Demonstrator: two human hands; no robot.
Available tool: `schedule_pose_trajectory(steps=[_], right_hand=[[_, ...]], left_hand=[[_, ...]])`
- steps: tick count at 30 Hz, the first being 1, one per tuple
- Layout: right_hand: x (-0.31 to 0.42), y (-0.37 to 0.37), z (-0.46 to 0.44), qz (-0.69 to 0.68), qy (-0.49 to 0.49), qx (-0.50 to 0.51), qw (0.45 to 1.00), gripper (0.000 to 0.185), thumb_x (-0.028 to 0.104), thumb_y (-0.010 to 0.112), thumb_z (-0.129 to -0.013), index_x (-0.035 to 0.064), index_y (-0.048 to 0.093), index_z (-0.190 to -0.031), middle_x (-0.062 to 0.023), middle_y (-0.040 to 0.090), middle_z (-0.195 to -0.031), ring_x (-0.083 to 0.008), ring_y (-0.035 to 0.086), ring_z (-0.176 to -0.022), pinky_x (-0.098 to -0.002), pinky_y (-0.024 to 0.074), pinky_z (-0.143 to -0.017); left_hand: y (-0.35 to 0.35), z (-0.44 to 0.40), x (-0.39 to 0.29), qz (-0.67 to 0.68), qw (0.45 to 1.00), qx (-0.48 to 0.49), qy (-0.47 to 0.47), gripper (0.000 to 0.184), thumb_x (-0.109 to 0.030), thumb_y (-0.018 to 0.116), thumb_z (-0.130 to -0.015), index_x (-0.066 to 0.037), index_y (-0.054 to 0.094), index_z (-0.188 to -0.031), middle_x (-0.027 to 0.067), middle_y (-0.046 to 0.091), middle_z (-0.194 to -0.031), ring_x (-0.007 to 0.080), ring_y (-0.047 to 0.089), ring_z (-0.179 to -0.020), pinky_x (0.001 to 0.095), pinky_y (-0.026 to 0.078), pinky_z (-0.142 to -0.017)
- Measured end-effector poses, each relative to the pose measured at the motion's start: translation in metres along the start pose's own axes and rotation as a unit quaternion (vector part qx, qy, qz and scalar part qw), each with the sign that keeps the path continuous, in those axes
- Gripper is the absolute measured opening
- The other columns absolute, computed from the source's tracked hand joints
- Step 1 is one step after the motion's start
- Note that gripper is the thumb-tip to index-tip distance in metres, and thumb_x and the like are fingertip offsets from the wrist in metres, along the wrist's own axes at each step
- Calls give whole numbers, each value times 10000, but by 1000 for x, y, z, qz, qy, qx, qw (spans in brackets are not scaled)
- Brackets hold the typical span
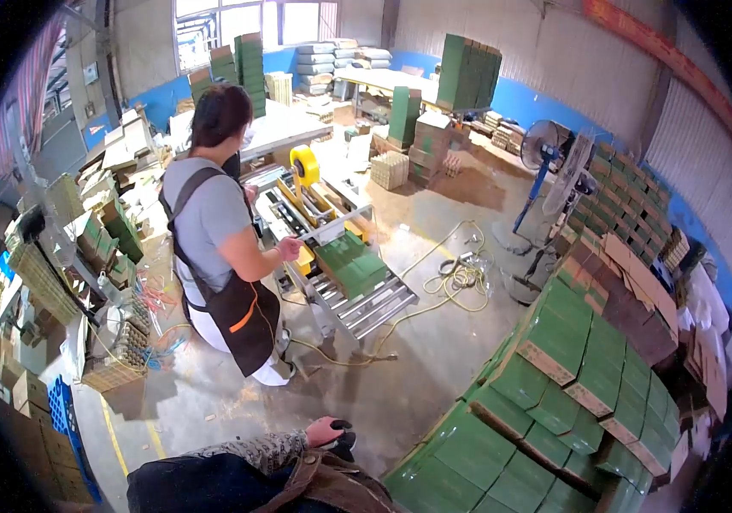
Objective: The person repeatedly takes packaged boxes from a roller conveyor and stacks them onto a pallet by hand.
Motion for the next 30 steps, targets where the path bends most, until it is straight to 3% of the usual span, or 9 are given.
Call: schedule_pose_trajectory(steps=[7, 10, 14, 16, 18, 21, 24, 27, 30], right_hand=[[24, 21, 7, 17, -50, 35, 998, 444, 417, 491, -883, 25, 588, -1070, -173, 636, -966, -224, 629, -797, -335, 502, -687], [29, 24, 10, 25, -58, 42, 997, 443, 416, 492, -883, 26, 587, -1069, -173, 637, -960, -226, 629, -793, -335, 502, -683], [31, 26, 12, 29, -65, 45, 996, 440, 414, 493, -882, 26, 587, -1068, -174, 638, -953, -229, 629, -788, -335, 501, -677], [28, 28, 12, 33, -62, 48, 996, 439, 413, 493, -882, 26, 587, -1067, -174, 638, -950, -230, 629, -785, -336, 501, -675], [22, 27, 13, 36, -53, 50, 997, 438, 412, 494, -881, 26, 587, -1067, -174, 638, -946, -231, 629, -783, -336, 501, -672], [16, 27, 10, 40, -45, 48, 997, 436, 411, 495, -881, 27, 586, -1066, -175, 639, -941, -233, 629, -779, -336, 501, -668], [5, 24, 11, 42, -33, 47, 997, 435, 410, 495, -880, 27, 586, -1065, -175, 640, -935, -235, 629, -775, -336, 500, -664], [-6, 24, 12, 40, -23, 46, 998, 433, 409, 496, -880, 27, 586, -1064, -176, 640, -930, -237, 630, -771, -336, 500, -660], [-16, 23, 13, 38, -14, 47, 998, 432, 408, 497, -879, 27, 586, -1063, -176, 641, -925, -239, 630, -768, -337, 500, -656]], left_hand=[[38, 36, -35, -24, 998, 23, 62, 290, -243, 538, -787, -134, 625, -1042, 75, 662, -808, 229, 610, -672, 348, 480, -625], [49, 47, -32, -49, 994, 92, -21, 358, -304, 551, -808, -163, 603, -1133, 112, 645, -1011, 249, 610, -923, 340, 457, -820], [34, 52, -25, 8, 999, 25, -25, 375, -323, 567, -787, -161, 613, -1123, 109, 646, -1008, 243, 611, -923, 333, 455, -833], [32, 49, -22, 61, 995, 11, 76, 280, -203, 585, -774, -124, 636, -1039, 51, 658, -754, 124, 615, -667, 292, 485, -618], [33, 47, -11, -55, 991, -78, 98, 289, -263, 602, -787, -142, 637, -1047, 42, 655, -751, 124, 612, -675, 279, 483, -627], [30, 62, -57, 9, 990, -10, 143, 320, -365, 610, -787, -181, 641, -1046, 29, 639, -699, 132, 599, -627, 277, 480, -601], [41, 68, -68, -45, 996, 73, -37, 372, -398, 591, -791, -135, 644, -1048, 121, 660, -944, 252, 627, -873, 344, 466, -791], [53, 65, -80, -82, 991, 98, -28, 389, -440, 577, -801, -125, 651, -1017, 141, 657, -917, 288, 624, -850, 367, 466, -772], [55, 54, -56, -32, 991, 90, -97, 427, -461, 557, -811, -94, 650, -1008, 158, 652, -910, 313, 618, -846, 379, 463, -768]])
Point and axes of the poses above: each hand's wrist, its own z-axis away from the middle knuckle, its own y-axis out of the palm, x = y × z, the point moved 9 cm from there along -z, towards the middle knuckle
